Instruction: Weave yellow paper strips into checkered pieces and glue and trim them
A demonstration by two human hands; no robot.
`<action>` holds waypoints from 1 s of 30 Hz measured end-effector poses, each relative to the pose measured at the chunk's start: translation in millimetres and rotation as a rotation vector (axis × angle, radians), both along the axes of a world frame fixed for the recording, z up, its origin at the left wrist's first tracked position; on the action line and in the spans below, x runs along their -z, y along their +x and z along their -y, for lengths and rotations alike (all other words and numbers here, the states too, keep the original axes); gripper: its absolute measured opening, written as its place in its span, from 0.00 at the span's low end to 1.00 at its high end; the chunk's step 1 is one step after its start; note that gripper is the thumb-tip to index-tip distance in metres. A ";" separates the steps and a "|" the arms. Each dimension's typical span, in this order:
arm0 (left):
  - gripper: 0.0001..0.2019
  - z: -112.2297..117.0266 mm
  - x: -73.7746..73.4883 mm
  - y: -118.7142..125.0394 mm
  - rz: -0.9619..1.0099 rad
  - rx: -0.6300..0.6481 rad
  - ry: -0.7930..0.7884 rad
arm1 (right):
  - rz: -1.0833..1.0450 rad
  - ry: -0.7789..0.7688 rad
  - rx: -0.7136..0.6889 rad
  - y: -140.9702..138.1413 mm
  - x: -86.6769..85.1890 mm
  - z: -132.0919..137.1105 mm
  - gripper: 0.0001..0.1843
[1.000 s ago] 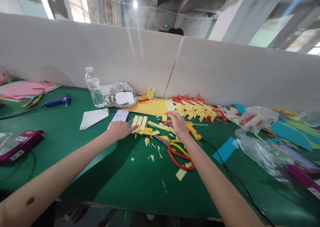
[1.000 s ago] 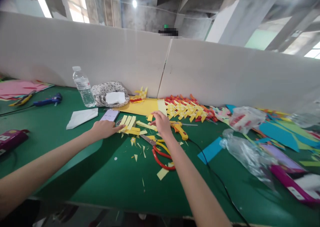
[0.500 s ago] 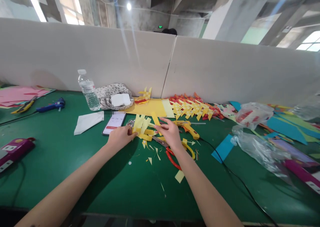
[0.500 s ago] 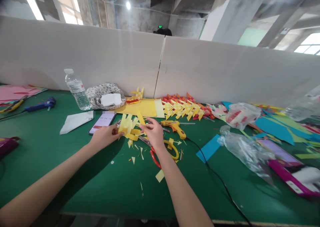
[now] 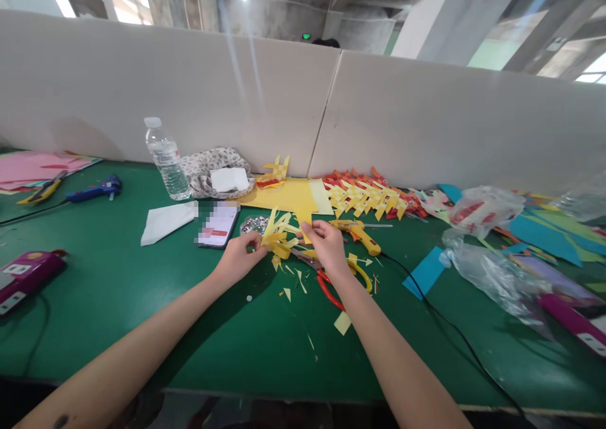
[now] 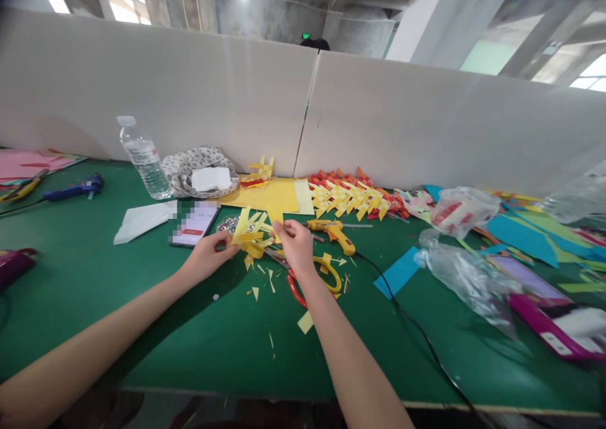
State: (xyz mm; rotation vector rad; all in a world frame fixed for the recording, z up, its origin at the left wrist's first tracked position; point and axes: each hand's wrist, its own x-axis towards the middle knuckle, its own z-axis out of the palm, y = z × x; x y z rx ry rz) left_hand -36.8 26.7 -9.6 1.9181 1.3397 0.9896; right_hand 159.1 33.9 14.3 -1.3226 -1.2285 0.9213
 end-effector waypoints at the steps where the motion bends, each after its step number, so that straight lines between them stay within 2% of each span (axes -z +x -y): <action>1: 0.12 -1.9 3.9 -0.2 0.034 -0.013 -0.033 | 0.008 0.010 -0.003 0.3 -0.8 2.0 0.19; 6: 0.17 -12.4 19.6 -1.5 0.326 -0.041 -0.190 | 0.048 0.087 -0.017 0.7 -4.1 10.2 0.18; 10: 0.21 -13.8 19.9 -2.2 0.399 -0.024 -0.257 | 0.046 0.060 -0.039 -1.8 -3.7 10.0 0.18; 17: 0.23 -10.0 15.1 -3.9 0.239 0.026 -0.166 | 0.018 0.013 -0.040 -4.6 -4.0 11.8 0.17; 22: 0.21 -5.9 12.1 -2.3 0.073 -0.033 -0.101 | 0.051 0.023 -0.060 -5.0 -5.5 14.1 0.17; 26: 0.20 -4.8 10.9 -1.2 0.047 -0.025 -0.118 | 0.065 0.022 -0.069 -4.2 -2.3 12.0 0.15; 30: 0.18 -6.2 12.7 -1.5 0.029 -0.012 -0.086 | 0.111 -0.057 -0.043 -2.8 4.6 8.6 0.10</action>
